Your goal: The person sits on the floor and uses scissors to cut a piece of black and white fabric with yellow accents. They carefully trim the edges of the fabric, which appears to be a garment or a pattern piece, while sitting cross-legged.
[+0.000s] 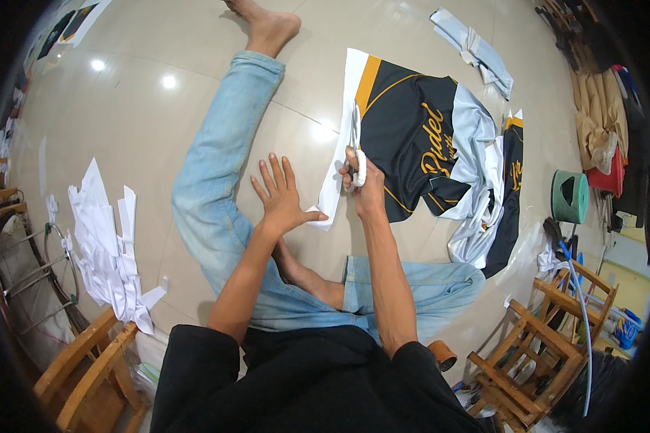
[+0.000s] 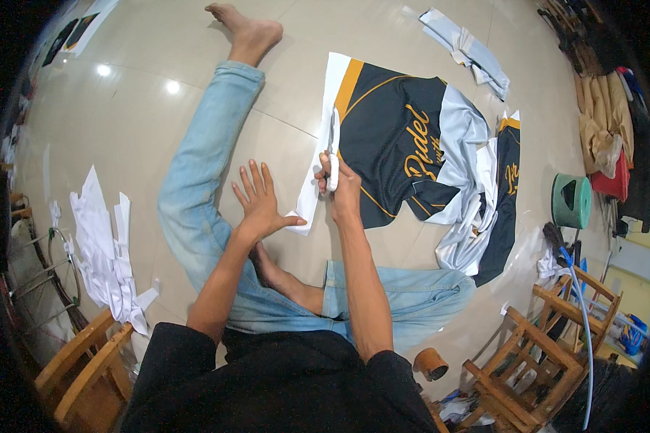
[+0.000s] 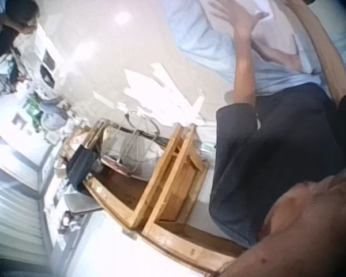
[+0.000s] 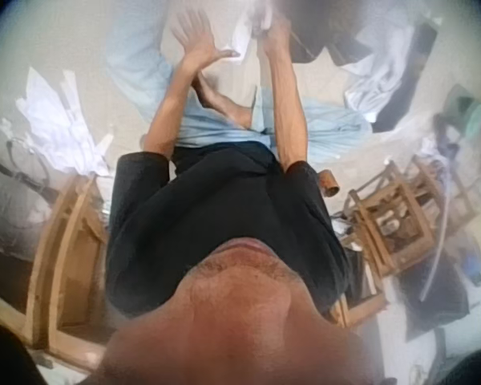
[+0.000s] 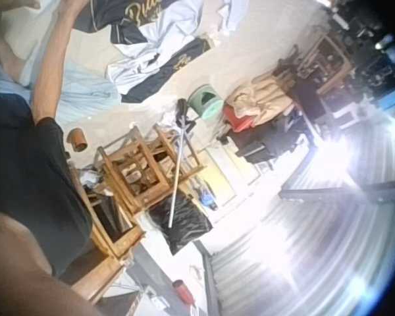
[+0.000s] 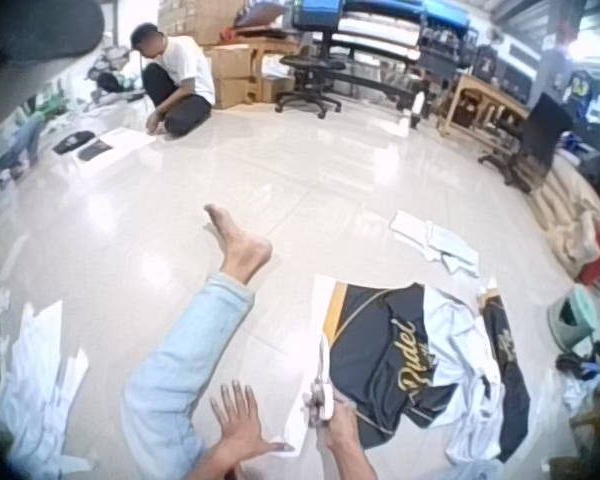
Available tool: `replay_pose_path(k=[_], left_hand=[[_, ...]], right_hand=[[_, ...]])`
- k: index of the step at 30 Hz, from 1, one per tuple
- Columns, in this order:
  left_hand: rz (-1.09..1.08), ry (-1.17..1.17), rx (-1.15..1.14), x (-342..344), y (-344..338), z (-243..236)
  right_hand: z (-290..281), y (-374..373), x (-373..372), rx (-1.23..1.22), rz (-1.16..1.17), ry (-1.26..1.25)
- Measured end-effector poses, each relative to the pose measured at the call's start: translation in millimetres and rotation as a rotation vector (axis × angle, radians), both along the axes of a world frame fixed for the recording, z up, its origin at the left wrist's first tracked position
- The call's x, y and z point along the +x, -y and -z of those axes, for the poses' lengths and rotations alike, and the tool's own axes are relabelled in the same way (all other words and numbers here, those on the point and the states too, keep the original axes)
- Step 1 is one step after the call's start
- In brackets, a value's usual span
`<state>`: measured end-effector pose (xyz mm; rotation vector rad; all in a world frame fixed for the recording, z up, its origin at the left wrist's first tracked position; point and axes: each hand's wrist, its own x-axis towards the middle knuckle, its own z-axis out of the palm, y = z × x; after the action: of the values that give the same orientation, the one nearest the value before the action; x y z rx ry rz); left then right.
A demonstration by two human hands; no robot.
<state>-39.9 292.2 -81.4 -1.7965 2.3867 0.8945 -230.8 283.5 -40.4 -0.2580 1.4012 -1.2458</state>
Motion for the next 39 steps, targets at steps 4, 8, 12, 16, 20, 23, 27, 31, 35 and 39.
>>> replay_pose_path(k=[4, 8, 12, 16, 20, 23, 27, 31, 35, 39], left_hand=[[0.001, 0.020, 0.020, 0, 2, -1], [-0.003, 0.029, 0.041, -2, 3, -3], [-0.010, 0.057, 0.071, -3, 5, -8], [-0.004, 0.094, 0.087, -6, 7, -14], [-0.008, 0.086, 0.094, -5, 7, -17], [-0.013, 0.067, 0.074, -3, 7, -14], [-0.025, 0.030, 0.066, -2, 5, -13], [-0.013, -0.015, -0.012, 1, 2, 0], [-0.012, -0.060, -0.073, 4, -1, 3], [-0.020, -0.058, -0.036, 1, 1, -7]], right_hand=[[-2, 17, 0, -0.012, 0.010, -0.011], [1, 23, 2, -0.014, 0.020, -0.025], [4, 26, 12, -0.048, 0.110, 0.107], [9, 35, 28, -0.098, 0.216, 0.198], [11, 45, 37, -0.116, 0.253, 0.170], [13, 51, 40, -0.147, 0.259, 0.137], [16, 54, 41, -0.121, 0.260, 0.095], [19, 56, 46, -0.127, 0.271, 0.071], [20, 57, 54, -0.134, 0.301, 0.082], [23, 57, 54, -0.125, 0.299, 0.092]])
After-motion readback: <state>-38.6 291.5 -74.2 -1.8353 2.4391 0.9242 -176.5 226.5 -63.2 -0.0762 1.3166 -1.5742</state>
